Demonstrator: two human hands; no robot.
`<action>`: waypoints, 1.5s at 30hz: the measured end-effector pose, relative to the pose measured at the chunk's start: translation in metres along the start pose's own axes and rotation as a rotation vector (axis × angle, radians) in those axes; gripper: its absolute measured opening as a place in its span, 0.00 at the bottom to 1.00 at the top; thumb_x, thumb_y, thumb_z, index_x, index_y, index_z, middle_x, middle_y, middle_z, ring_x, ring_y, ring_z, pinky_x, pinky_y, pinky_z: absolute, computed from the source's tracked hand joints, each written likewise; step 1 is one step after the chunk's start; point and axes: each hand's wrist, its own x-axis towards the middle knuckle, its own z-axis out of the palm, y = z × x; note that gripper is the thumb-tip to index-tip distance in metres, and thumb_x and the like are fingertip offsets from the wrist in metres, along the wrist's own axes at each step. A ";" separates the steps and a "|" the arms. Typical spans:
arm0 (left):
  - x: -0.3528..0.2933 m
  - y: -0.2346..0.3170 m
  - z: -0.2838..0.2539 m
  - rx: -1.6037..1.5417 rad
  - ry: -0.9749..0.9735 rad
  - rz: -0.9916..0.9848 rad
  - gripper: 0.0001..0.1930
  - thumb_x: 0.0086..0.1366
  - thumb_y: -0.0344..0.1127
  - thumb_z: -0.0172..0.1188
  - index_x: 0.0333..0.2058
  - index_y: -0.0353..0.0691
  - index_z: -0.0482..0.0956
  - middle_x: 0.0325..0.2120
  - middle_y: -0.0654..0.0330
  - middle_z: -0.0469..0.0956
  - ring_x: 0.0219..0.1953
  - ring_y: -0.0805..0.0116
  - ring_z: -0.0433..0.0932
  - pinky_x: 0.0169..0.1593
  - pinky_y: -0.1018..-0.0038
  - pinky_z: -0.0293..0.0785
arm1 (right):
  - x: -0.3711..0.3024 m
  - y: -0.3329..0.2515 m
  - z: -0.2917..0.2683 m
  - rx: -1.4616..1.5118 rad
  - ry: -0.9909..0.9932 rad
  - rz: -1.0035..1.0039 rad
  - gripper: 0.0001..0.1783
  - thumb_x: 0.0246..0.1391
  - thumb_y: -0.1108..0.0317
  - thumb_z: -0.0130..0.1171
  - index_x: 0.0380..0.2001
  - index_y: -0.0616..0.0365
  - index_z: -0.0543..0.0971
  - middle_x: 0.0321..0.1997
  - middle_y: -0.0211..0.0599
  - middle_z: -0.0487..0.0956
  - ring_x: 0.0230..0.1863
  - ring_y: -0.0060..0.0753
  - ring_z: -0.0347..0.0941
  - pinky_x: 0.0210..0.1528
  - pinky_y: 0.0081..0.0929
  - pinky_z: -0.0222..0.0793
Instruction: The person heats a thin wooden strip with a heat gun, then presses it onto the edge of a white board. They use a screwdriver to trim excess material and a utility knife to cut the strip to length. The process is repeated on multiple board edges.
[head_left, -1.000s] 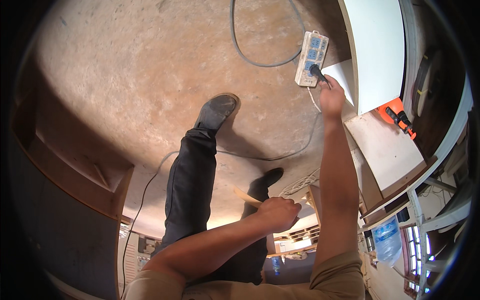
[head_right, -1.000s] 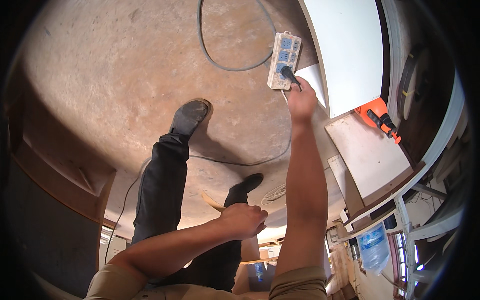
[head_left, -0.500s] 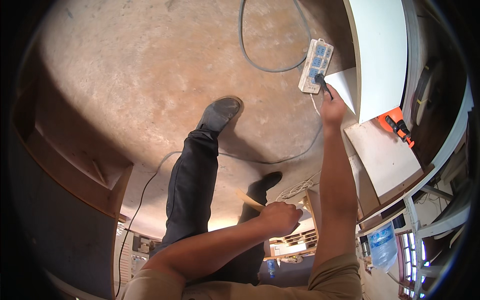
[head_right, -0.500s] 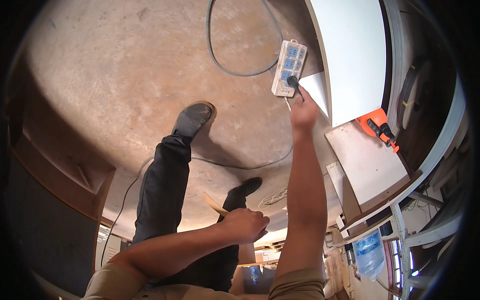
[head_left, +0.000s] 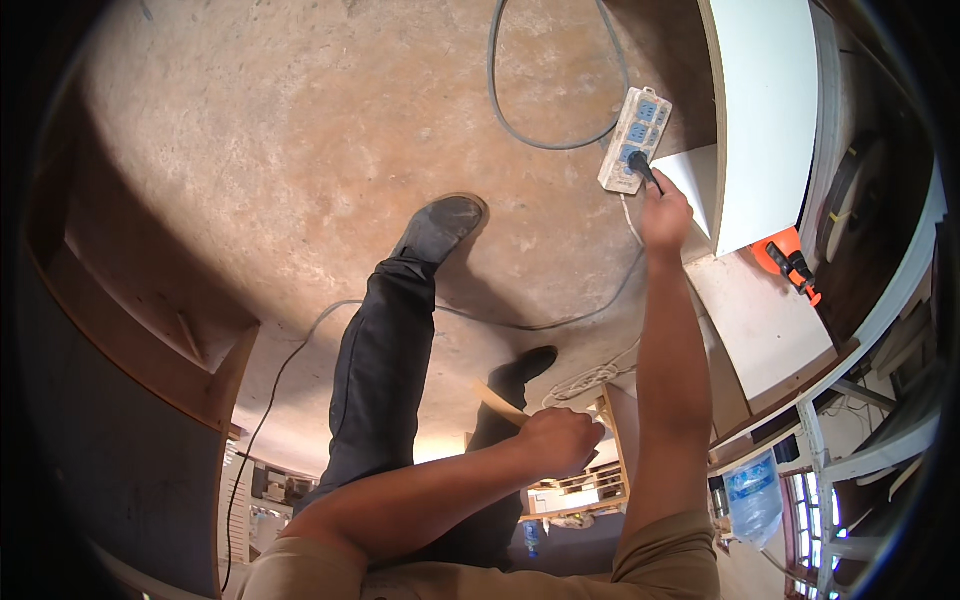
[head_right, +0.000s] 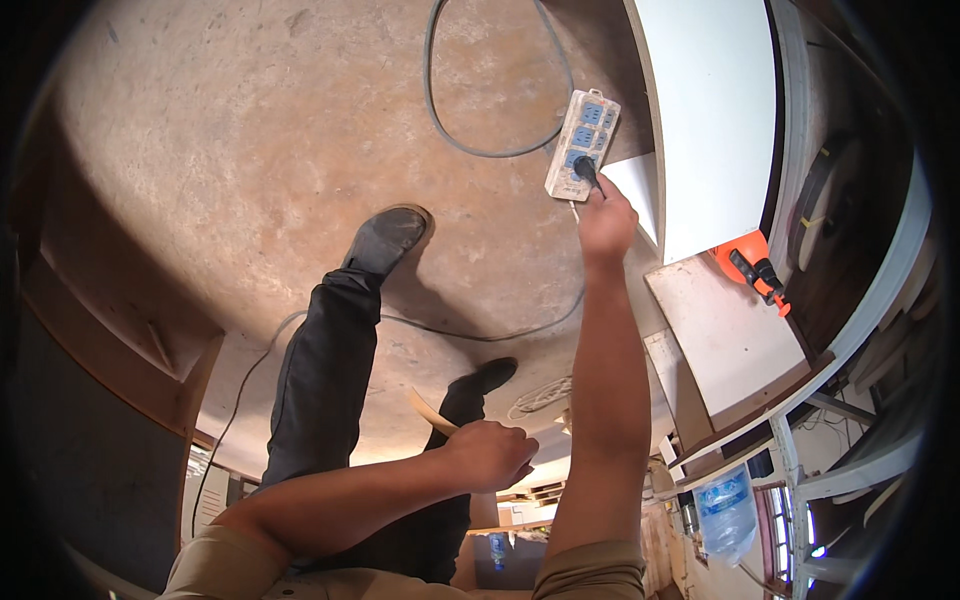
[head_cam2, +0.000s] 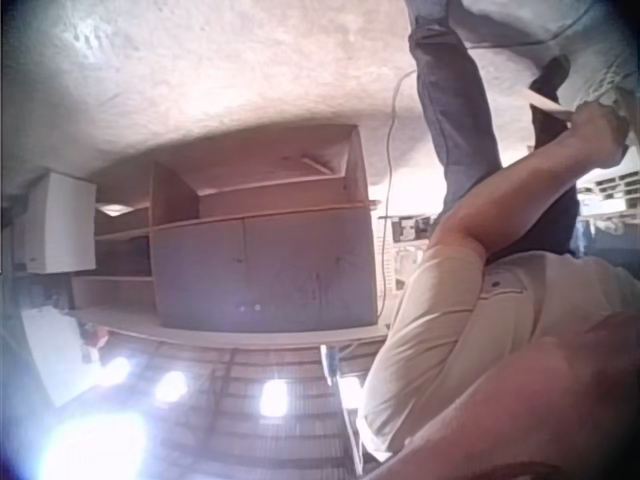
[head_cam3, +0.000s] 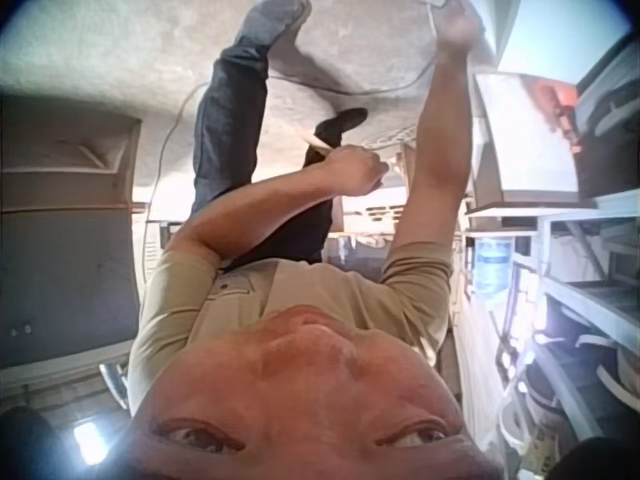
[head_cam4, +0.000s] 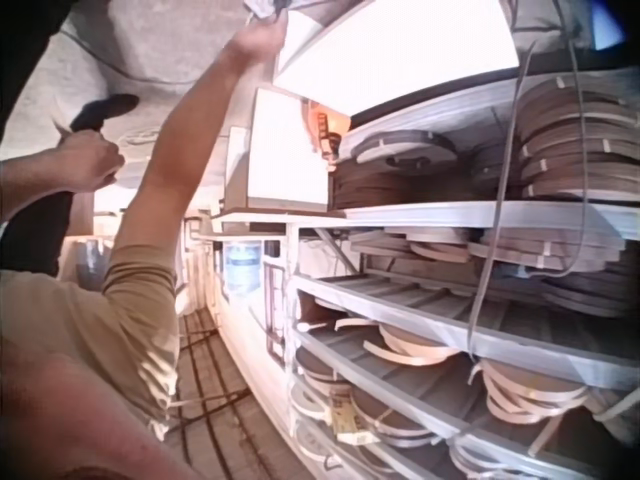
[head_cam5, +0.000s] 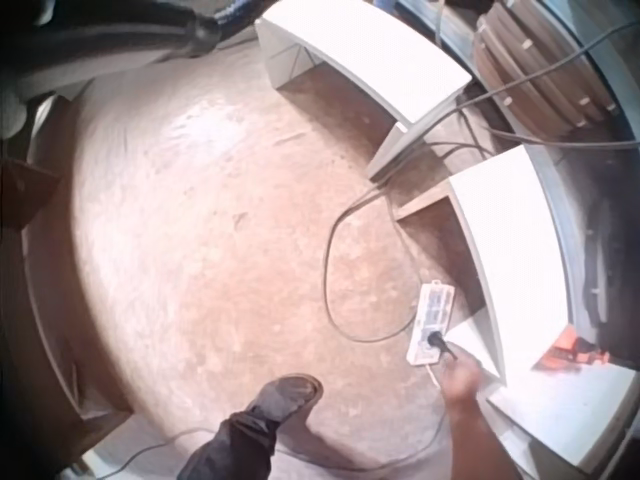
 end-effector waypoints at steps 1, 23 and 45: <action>0.000 0.000 0.001 0.024 0.010 0.016 0.11 0.64 0.39 0.57 0.39 0.39 0.80 0.39 0.52 0.82 0.43 0.50 0.82 0.45 0.55 0.78 | 0.000 -0.004 0.000 0.000 -0.007 -0.003 0.17 0.56 0.73 0.56 0.49 0.58 0.83 0.40 0.55 0.83 0.44 0.57 0.80 0.48 0.42 0.74; 0.018 -0.048 0.048 0.210 0.355 0.098 0.07 0.58 0.34 0.56 0.33 0.40 0.81 0.31 0.50 0.83 0.39 0.47 0.83 0.41 0.55 0.79 | -0.015 -0.034 -0.014 -0.400 -0.169 -0.063 0.34 0.55 0.68 0.60 0.67 0.53 0.66 0.58 0.56 0.77 0.59 0.58 0.73 0.61 0.46 0.66; -0.395 -0.010 0.443 0.694 1.780 0.857 0.16 0.60 0.32 0.58 0.48 0.45 0.77 0.37 0.59 0.75 0.41 0.59 0.76 0.41 0.65 0.70 | -0.667 -0.218 -0.308 1.058 -1.127 0.078 0.18 0.69 0.57 0.45 0.50 0.59 0.74 0.50 0.40 0.79 0.47 0.37 0.78 0.44 0.37 0.78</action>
